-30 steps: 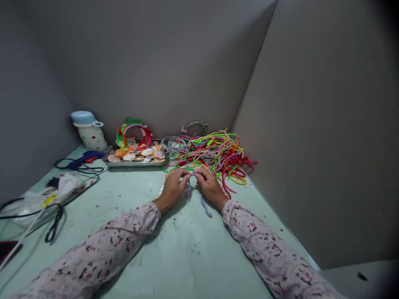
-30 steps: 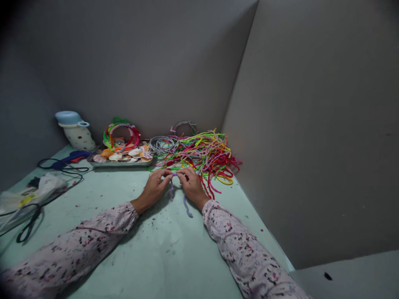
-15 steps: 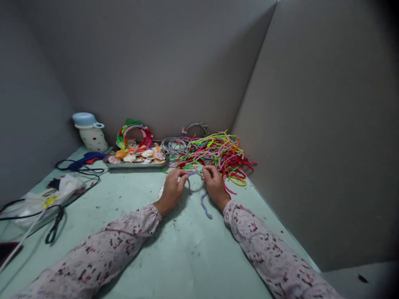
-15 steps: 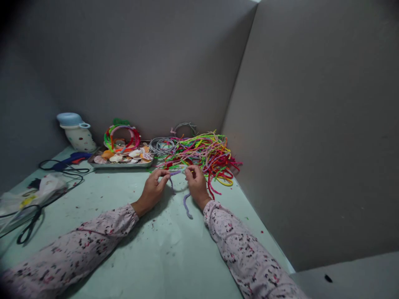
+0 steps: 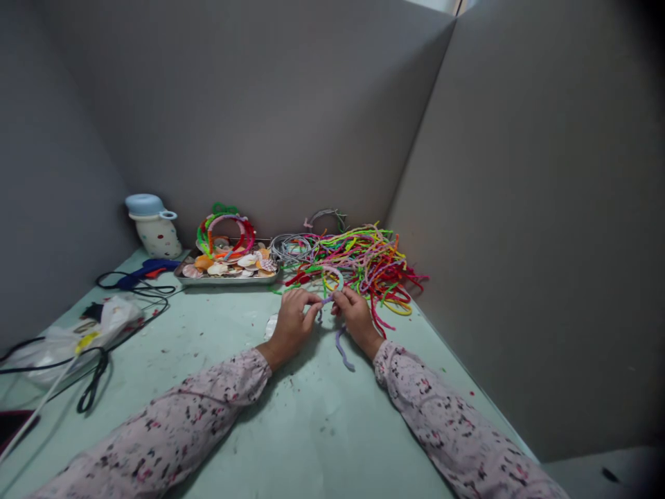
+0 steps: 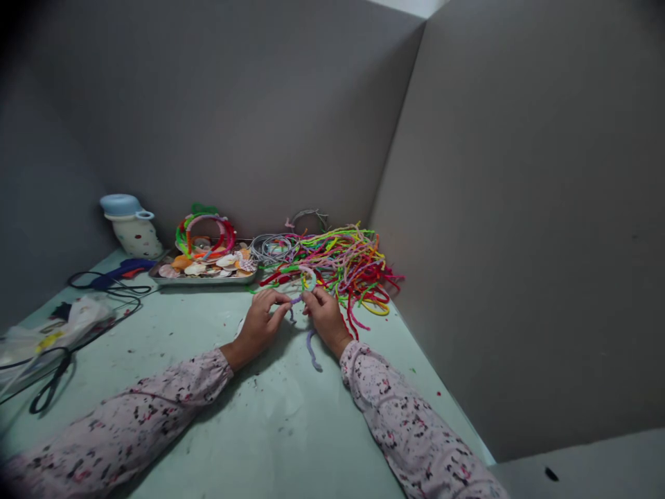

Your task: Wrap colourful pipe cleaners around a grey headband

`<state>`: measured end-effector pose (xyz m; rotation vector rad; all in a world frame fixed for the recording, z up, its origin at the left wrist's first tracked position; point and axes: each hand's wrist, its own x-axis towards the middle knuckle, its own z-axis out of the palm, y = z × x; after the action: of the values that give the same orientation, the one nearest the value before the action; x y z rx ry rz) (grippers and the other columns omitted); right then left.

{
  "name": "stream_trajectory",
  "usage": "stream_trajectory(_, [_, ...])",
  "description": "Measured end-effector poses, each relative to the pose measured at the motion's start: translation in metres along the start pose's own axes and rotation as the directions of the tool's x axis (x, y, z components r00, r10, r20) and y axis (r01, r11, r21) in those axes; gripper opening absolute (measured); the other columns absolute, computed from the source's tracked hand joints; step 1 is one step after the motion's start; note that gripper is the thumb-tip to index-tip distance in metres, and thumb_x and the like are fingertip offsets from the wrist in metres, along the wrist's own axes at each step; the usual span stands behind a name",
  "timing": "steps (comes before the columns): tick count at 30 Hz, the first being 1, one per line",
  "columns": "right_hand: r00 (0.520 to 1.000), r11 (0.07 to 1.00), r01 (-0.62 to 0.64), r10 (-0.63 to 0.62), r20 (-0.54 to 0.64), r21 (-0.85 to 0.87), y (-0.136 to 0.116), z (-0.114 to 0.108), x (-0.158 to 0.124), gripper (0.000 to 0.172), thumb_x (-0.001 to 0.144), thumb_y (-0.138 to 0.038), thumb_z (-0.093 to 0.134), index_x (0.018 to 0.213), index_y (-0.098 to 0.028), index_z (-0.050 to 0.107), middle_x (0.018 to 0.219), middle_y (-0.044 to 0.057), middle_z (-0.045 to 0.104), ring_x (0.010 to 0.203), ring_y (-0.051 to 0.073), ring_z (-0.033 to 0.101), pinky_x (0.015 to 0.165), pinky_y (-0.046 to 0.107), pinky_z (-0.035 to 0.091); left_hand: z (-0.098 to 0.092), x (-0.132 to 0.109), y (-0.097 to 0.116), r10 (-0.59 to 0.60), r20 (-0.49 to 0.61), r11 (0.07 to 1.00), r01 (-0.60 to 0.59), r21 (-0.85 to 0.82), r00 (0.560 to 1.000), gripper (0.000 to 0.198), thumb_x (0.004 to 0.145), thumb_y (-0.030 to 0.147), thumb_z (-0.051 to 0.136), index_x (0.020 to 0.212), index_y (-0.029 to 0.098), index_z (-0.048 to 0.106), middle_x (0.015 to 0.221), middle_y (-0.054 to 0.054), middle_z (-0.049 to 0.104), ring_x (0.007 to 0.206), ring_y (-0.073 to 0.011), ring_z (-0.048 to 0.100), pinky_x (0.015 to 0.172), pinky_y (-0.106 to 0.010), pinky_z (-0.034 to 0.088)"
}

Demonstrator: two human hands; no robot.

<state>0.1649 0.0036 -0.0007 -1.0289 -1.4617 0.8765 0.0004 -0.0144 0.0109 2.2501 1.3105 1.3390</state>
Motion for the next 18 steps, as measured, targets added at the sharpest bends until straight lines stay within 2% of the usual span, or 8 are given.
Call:
stream_trajectory(7, [1.000, 0.997, -0.002, 0.003, -0.002, 0.082, -0.007, 0.004, -0.004, 0.033, 0.087, -0.045, 0.052, 0.066, -0.020, 0.052, 0.057, -0.003, 0.054, 0.055, 0.013, 0.050, 0.058, 0.027, 0.042, -0.001, 0.000, 0.003, 0.031, 0.044, 0.997, -0.034, 0.075, 0.999, 0.013, 0.090, 0.028, 0.048, 0.085, 0.021, 0.058, 0.086, -0.003, 0.064, 0.087, -0.0199, 0.054, 0.088, -0.038, 0.035])
stream_trajectory(14, [1.000, 0.997, 0.012, -0.014, 0.025, 0.080, -0.007, 0.007, -0.003, 0.026, 0.086, -0.044, 0.053, 0.074, -0.021, 0.055, 0.065, -0.002, 0.055, 0.061, 0.015, 0.051, 0.059, 0.027, 0.044, 0.000, 0.000, 0.005, -0.008, 0.011, 1.000, 0.008, -0.004, 1.000, 0.016, 0.091, 0.028, 0.043, 0.083, 0.020, 0.054, 0.082, -0.005, 0.059, 0.084, -0.0203, 0.052, 0.082, -0.035, 0.039])
stream_trajectory(18, [0.999, 0.996, 0.023, -0.026, 0.027, 0.084, -0.005, 0.007, -0.001, 0.021, 0.085, -0.041, 0.054, 0.087, -0.021, 0.062, 0.077, 0.001, 0.060, 0.069, 0.016, 0.054, 0.062, 0.027, 0.046, 0.002, 0.012, 0.002, -0.077, -0.018, 0.989, 0.075, -0.124, 0.997, 0.015, 0.091, 0.028, 0.042, 0.083, 0.021, 0.052, 0.085, -0.004, 0.058, 0.084, -0.0194, 0.052, 0.079, -0.033, 0.041])
